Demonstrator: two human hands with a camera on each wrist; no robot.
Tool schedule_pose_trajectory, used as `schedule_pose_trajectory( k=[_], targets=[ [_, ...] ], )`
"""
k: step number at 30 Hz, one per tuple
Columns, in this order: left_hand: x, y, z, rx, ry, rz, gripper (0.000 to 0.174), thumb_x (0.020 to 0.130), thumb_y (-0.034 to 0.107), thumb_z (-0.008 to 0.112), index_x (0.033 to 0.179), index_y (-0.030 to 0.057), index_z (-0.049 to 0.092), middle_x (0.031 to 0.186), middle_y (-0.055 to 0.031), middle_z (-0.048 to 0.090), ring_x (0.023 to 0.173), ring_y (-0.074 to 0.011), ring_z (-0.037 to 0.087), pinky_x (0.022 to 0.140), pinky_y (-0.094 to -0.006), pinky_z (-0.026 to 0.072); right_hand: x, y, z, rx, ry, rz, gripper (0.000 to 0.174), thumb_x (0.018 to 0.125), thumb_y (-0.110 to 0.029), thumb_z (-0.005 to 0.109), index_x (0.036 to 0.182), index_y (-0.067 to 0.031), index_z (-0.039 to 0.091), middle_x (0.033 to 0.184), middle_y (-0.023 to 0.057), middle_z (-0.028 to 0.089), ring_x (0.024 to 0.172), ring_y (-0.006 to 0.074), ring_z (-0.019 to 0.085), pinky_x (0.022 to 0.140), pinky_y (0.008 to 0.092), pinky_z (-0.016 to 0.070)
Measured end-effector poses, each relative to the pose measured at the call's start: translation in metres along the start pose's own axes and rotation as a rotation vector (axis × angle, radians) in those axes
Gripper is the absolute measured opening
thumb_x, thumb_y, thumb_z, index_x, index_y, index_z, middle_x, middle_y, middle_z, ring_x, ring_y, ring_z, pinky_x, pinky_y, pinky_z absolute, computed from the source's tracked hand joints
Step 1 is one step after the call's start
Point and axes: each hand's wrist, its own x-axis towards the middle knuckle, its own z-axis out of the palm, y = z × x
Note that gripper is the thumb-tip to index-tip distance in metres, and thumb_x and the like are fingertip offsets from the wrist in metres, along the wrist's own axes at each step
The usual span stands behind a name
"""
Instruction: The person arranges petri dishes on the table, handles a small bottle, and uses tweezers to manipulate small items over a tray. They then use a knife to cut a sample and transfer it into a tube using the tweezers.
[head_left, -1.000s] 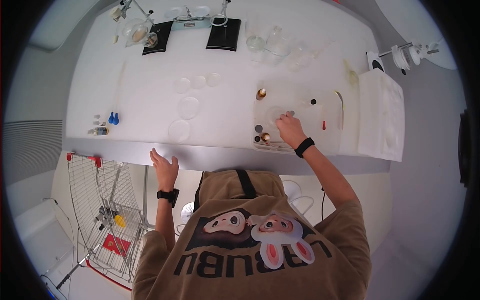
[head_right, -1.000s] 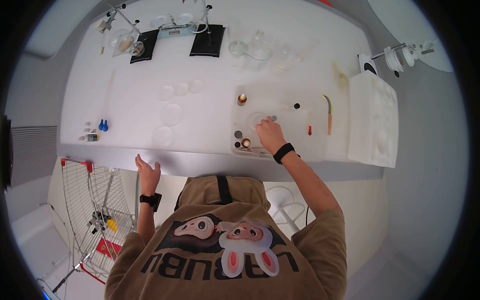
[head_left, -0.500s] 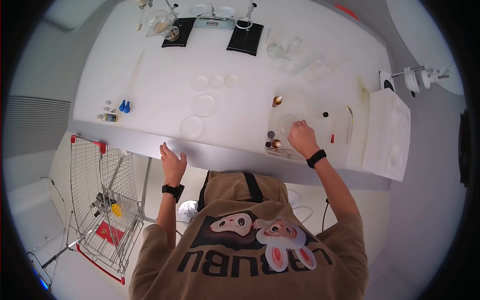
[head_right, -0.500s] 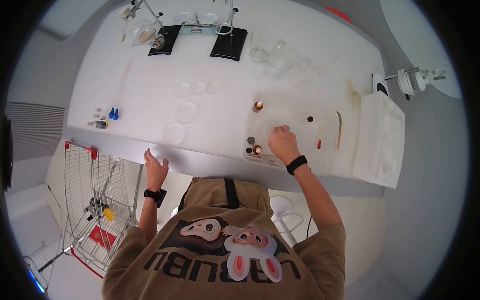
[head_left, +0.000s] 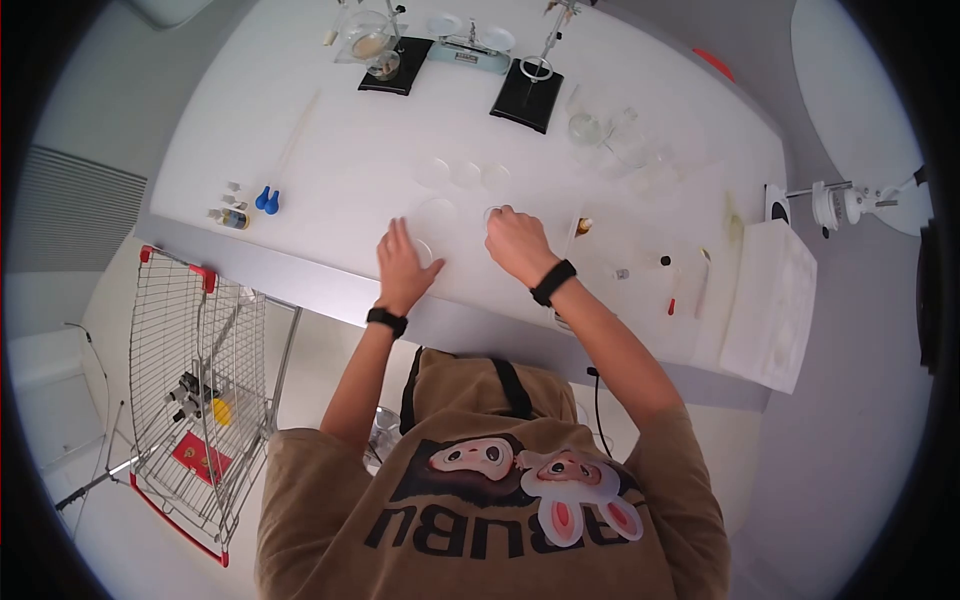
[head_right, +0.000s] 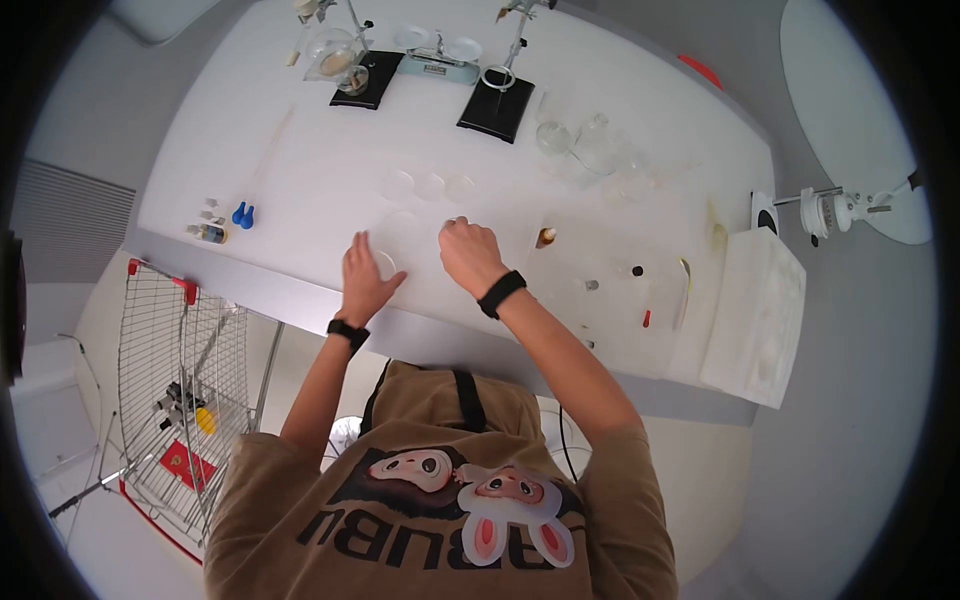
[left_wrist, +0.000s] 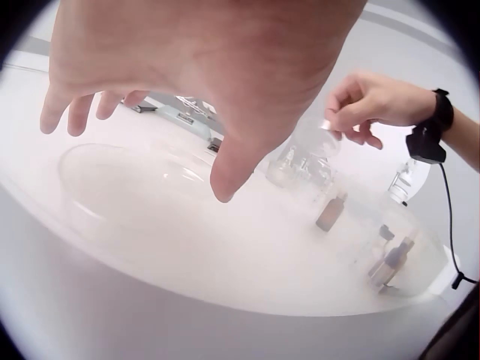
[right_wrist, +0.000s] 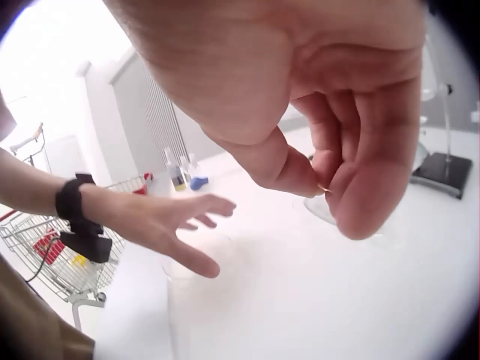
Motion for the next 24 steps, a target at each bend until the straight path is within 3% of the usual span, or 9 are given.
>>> schedule_pose_trajectory(
  k=[6, 11, 18, 20, 24],
  targets=[
    [0.038, 0.013, 0.022, 0.026, -0.039, 0.022, 0.110, 0.069, 0.034, 0.088, 0.148, -0.0095, 0.024, 0.148, -0.0282, 0.037, 0.133, -0.0445, 0.037, 0.114, -0.0515, 0.0275, 0.032, 0.003, 0.045, -0.069, -0.067, 0.076, 0.009, 0.083, -0.002, 0.060, 0.088, 0.0048, 0.064, 0.091, 0.0222, 0.067, 0.077, 0.0345, 0.071, 0.067, 0.0423, 0.0582],
    [0.044, 0.002, 0.021, -0.014, -0.113, 0.187, 0.111, 0.066, 0.032, 0.090, 0.147, -0.0084, 0.026, 0.140, -0.0242, 0.043, 0.131, -0.0439, 0.038, 0.114, -0.0507, 0.0296, 0.034, 0.009, 0.059, -0.086, -0.040, 0.137, 0.009, 0.083, 0.000, 0.059, 0.088, 0.0044, 0.064, 0.093, 0.0221, 0.066, 0.081, 0.0345, 0.071, 0.068, 0.0414, 0.0588],
    [0.044, 0.006, 0.009, 0.008, -0.248, 0.289, 0.108, 0.070, 0.033, 0.088, 0.147, -0.0086, 0.025, 0.141, -0.0255, 0.042, 0.130, -0.0445, 0.038, 0.115, -0.0557, 0.0262, 0.032, 0.027, 0.082, -0.168, -0.018, 0.349, 0.010, 0.081, -0.002, 0.061, 0.090, 0.0022, 0.065, 0.093, 0.0204, 0.066, 0.081, 0.0352, 0.070, 0.068, 0.0416, 0.0589],
    [0.046, 0.004, 0.013, -0.081, -0.074, 0.296, 0.096, 0.075, 0.031, 0.085, 0.143, -0.0090, 0.030, 0.141, -0.0257, 0.042, 0.128, -0.0437, 0.041, 0.113, -0.0536, 0.0292, 0.031, 0.029, 0.086, -0.126, 0.023, 0.367, 0.009, 0.081, -0.002, 0.062, 0.090, 0.0008, 0.065, 0.094, 0.0194, 0.065, 0.081, 0.0352, 0.070, 0.067, 0.0423, 0.0588],
    [0.076, 0.002, 0.007, -0.178, 0.004, 0.206, 0.086, 0.080, 0.028, 0.081, 0.142, -0.0084, 0.033, 0.141, -0.0280, 0.040, 0.123, -0.0450, 0.043, 0.106, -0.0526, 0.0364, 0.029, 0.024, 0.086, -0.125, -0.013, 0.385, 0.009, 0.081, -0.002, 0.061, 0.090, 0.0005, 0.064, 0.096, 0.0190, 0.064, 0.080, 0.0353, 0.069, 0.068, 0.0429, 0.0587]
  ],
)
